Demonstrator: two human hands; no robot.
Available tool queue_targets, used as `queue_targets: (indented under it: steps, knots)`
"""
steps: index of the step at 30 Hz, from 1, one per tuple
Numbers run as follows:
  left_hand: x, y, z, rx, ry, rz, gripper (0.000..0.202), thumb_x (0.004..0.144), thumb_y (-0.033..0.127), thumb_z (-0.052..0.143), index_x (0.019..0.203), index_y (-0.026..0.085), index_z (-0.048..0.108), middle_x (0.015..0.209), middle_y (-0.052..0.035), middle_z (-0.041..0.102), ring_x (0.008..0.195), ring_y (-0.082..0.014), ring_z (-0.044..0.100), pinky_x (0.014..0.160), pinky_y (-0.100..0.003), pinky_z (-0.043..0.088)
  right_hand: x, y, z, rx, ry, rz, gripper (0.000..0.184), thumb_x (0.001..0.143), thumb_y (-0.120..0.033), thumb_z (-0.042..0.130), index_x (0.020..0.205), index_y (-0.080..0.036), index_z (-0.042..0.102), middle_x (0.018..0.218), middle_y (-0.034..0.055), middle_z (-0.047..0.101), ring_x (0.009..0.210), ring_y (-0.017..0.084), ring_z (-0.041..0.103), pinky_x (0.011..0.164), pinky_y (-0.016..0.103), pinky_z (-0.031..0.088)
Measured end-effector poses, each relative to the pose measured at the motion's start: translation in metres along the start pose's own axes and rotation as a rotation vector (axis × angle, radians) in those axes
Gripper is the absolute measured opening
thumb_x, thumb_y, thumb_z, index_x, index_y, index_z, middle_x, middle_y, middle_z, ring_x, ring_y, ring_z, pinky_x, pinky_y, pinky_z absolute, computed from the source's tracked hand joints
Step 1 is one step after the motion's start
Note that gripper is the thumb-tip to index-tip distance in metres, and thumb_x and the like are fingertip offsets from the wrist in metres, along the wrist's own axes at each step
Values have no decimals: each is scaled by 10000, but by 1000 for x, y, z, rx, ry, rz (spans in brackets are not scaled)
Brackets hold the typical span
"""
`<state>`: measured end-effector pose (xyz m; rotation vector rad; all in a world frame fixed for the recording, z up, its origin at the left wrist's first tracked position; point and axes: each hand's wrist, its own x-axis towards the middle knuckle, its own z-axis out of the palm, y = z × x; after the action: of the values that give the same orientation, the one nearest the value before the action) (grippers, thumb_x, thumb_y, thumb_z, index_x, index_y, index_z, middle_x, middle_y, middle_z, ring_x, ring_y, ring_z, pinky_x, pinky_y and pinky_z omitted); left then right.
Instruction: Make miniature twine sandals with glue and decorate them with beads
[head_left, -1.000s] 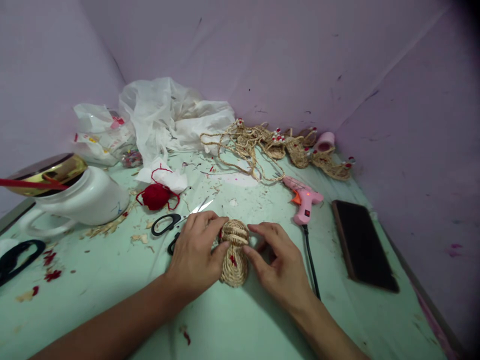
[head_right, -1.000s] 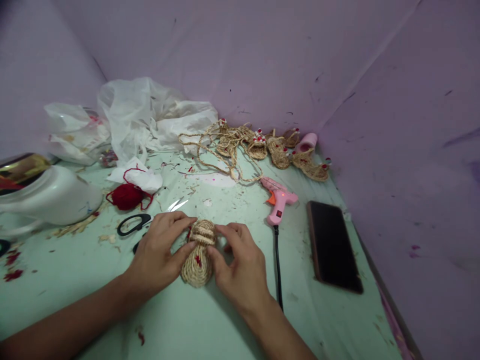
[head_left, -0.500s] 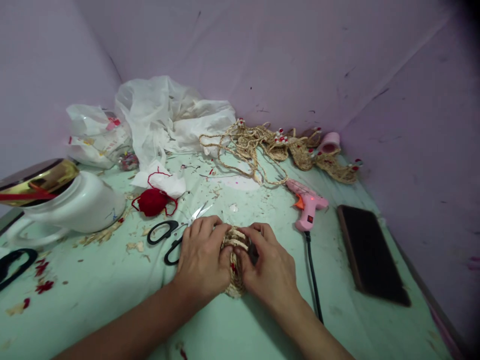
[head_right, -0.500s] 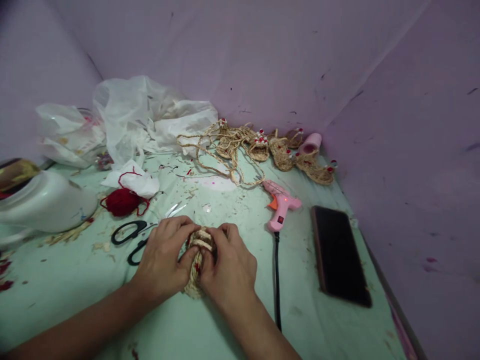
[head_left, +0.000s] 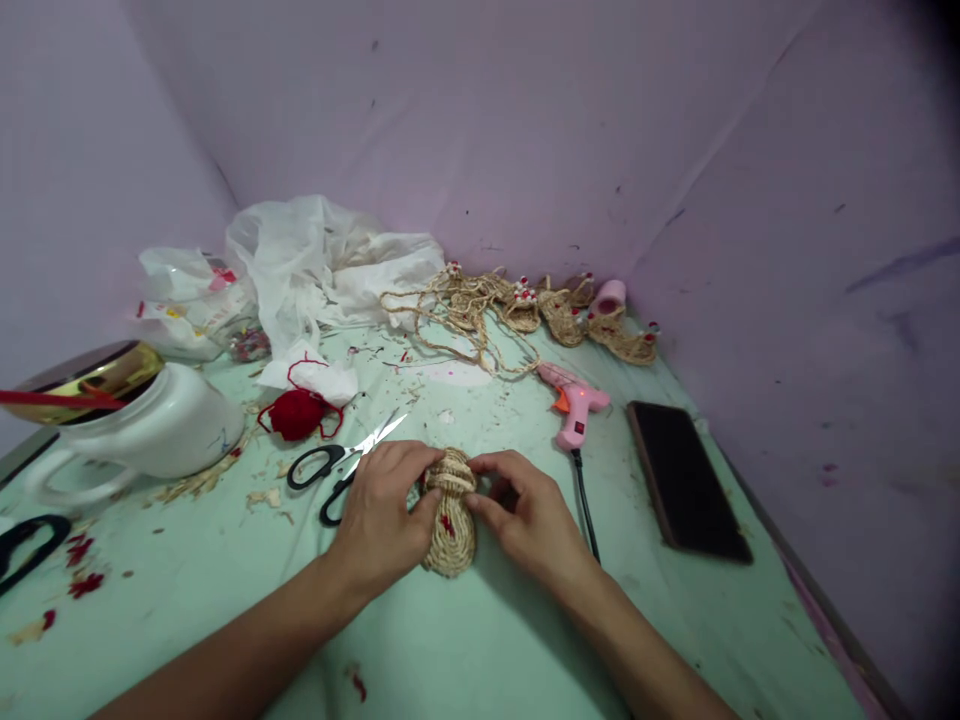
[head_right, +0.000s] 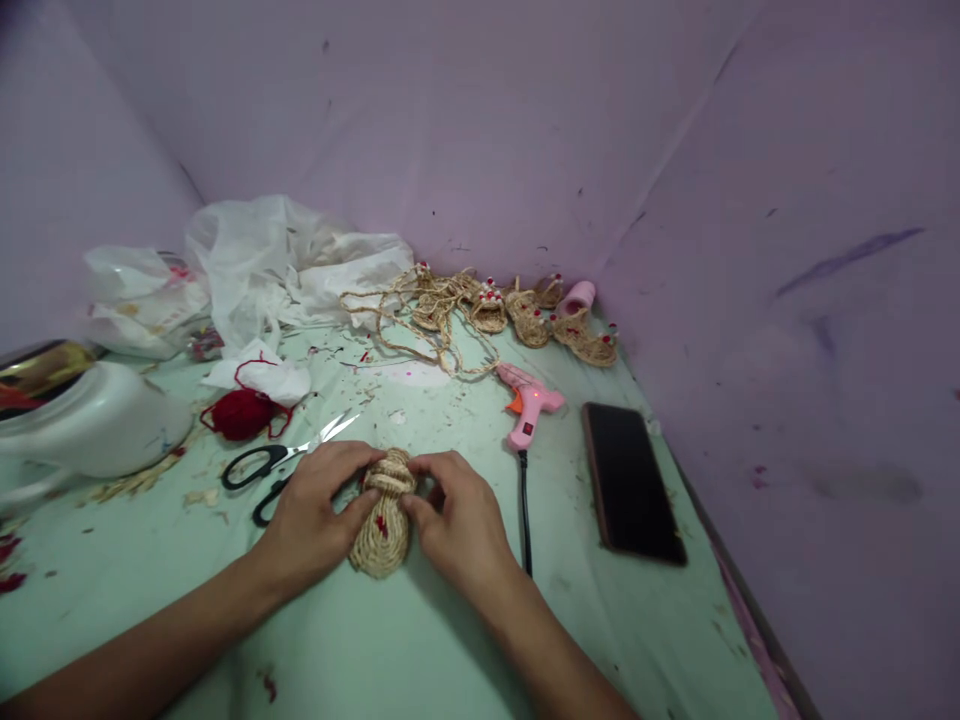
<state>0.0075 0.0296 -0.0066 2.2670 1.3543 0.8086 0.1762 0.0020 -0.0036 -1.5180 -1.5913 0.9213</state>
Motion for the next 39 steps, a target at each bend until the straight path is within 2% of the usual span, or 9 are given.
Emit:
queue_targets:
  steps: [6,13,16,20,24,28,33,39]
  knots:
    - [-3,1,1,-82,27,-1,256,699,145,552,951,176,592,974,-68,600,946,-214,522,847,-392,424,0,-5,2,101,58,-111,190,704,-147,620,889,-182,636,905,45,578,655,117,543,588,251,454]
    - [-1,1,0,-238,39,17,211,769,193,524,959,187,615,1004,-72,582,980,-194,525,878,-365,424,-1,-4,10,75,129,-149,129,722,-153,607,837,-194,648,835,33,614,657,127,556,596,253,455]
    - [-2,1,-1,-273,84,5,152,783,218,517,904,176,599,987,-76,583,965,-188,530,863,-357,430,-2,-5,11,67,135,-142,138,720,-165,612,854,-182,642,846,38,609,669,131,556,599,252,456]
    - [-3,2,0,-275,137,-42,64,766,209,525,743,179,576,909,-64,581,905,-185,547,808,-333,450,-1,-5,13,60,134,-138,164,732,-150,598,885,-193,639,856,37,606,682,132,558,615,257,457]
    - [-2,2,0,-259,122,-51,55,737,163,535,728,180,587,868,-55,573,864,-181,549,787,-331,451,-1,-5,11,79,96,-149,236,725,-124,595,947,-199,627,890,43,592,729,141,566,631,259,463]
    - [-2,2,0,-221,101,-92,78,702,116,532,751,174,549,853,-52,562,851,-186,535,768,-332,450,-3,-5,2,17,38,-130,322,676,-100,633,979,-196,584,915,27,552,641,111,525,578,243,447]
    - [-3,-1,1,-231,67,-67,68,718,112,517,721,179,531,815,-37,556,817,-174,524,738,-318,443,-3,-1,-5,-94,-1,-122,154,686,-78,612,795,-179,575,769,-3,539,583,100,487,553,233,407]
    - [-2,-4,5,-239,54,-69,92,731,106,508,734,159,583,794,-43,563,784,-166,538,714,-316,444,0,7,-8,-118,-65,-199,139,726,-84,581,807,-182,635,775,23,565,665,129,527,574,239,400]
